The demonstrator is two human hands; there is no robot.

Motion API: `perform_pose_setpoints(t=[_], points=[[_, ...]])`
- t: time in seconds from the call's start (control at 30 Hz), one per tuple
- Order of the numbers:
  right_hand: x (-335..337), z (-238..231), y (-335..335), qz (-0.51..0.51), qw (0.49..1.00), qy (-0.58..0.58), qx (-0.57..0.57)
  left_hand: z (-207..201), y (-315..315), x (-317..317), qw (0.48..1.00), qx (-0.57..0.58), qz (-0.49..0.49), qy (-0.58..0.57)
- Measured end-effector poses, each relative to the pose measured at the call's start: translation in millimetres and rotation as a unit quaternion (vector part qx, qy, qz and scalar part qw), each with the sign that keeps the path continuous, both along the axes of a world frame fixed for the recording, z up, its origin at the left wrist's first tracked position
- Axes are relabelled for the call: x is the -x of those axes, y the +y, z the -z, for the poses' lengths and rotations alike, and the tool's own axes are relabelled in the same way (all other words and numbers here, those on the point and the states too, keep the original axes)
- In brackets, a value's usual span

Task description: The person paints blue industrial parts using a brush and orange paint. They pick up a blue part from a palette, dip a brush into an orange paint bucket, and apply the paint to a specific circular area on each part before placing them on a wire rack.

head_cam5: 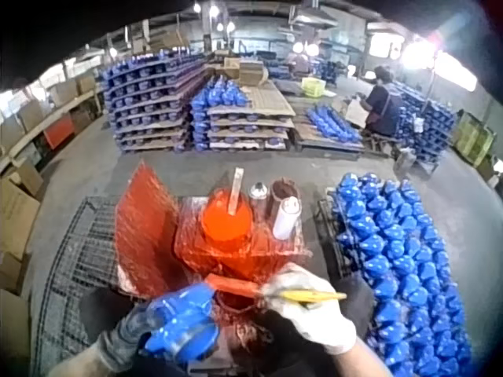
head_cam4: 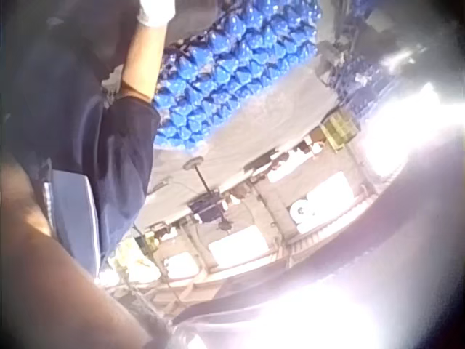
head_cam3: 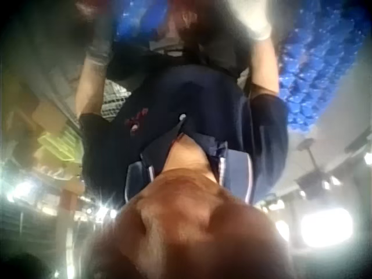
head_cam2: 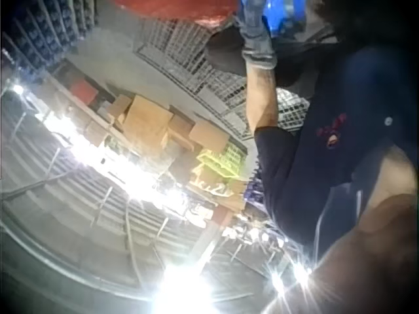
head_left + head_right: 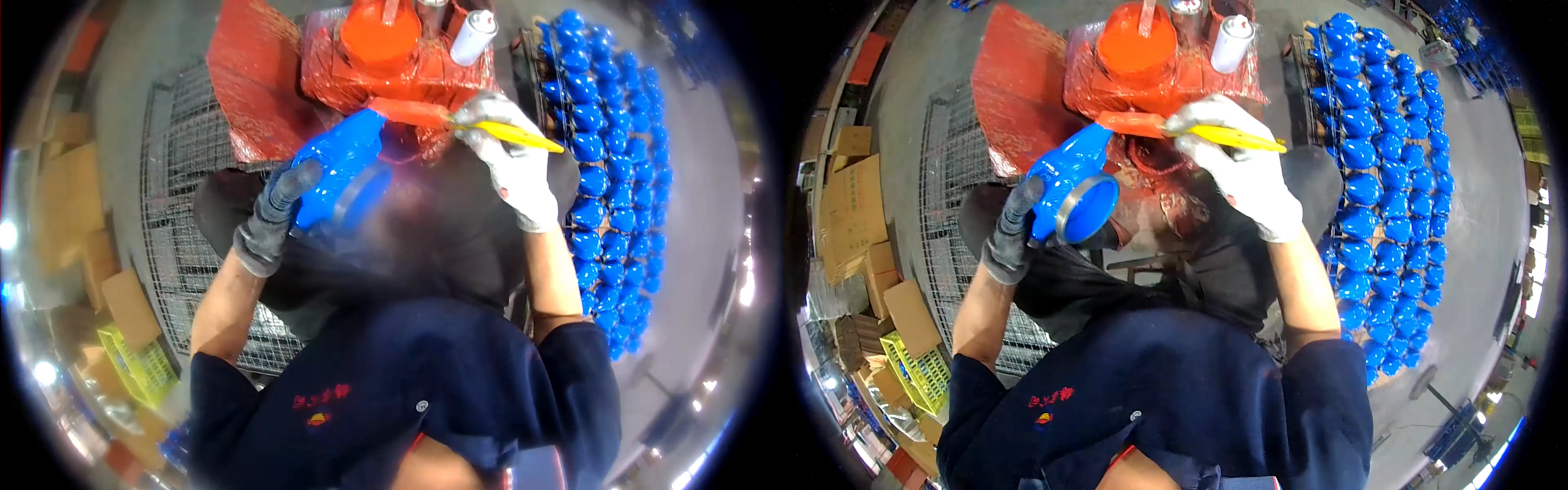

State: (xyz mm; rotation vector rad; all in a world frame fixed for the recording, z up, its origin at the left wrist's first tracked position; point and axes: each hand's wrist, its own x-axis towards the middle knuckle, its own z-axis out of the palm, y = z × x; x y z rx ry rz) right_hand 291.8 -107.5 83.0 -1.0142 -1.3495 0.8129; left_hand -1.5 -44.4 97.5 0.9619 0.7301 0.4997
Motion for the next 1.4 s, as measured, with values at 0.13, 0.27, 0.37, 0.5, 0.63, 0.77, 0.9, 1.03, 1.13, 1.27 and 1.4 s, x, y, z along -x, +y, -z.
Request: perform_pose_setpoints(t=[0.13, 0.27, 0.37, 0.5, 0.63, 0.77, 0.9, 1.03, 1.13, 1.27, 1.4], points=[[4.9, 31.8, 2.8, 0.038, 0.988, 0.133, 0.064, 29.0, -3.7, 8.5, 0.922, 0.317, -0.053, -0.217], [25.1, 87.8, 12.0, 0.029, 0.945, 0.32, 0.057, 56.8, -18.9, -5.4, 0.812, 0.43, -0.024, -0.394], [45.9, 112.2, 25.1, -0.003, 0.9, 0.436, 0.02, 65.9, -19.9, -25.1, 0.722, 0.453, 0.049, -0.52], [27.1, 120.4, 35.0, 0.026, 0.924, 0.383, -0.005, 119.9, -3.1, -9.5, 0.632, 0.486, 0.117, -0.592], [-21.7, 100.6, 50.3, 0.12, 0.957, 0.261, 0.035, 72.3, 39.6, -7.8, 0.706, 0.442, 0.161, -0.529], [-33.6, 66.7, 80.5, 0.157, 0.984, 0.035, 0.078, 24.8, 88.8, -0.5, 0.909, 0.124, -0.079, -0.389], [-27.2, 78.1, 132.3, 0.132, 0.948, -0.285, -0.047, 9.0, 127.9, -7.0, 0.816, 0.189, -0.04, -0.545], [-30.6, 87.7, 161.4, 0.117, 0.839, -0.523, -0.093, 16.1, 146.2, -8.2, 0.772, 0.2, -0.132, -0.588], [-29.6, 93.9, 173.5, 0.091, 0.811, -0.571, -0.091, 26.0, 158.3, -3.9, 0.727, 0.27, -0.127, -0.618], [-25.1, 89.6, 161.9, 0.086, 0.806, -0.581, -0.078, 31.7, 147.4, -6.1, 0.796, 0.163, -0.125, -0.57], [-21.5, 79.6, 128.2, 0.147, 0.852, -0.496, -0.087, 45.8, 147.8, -10.4, 0.928, -0.053, -0.249, -0.272]])
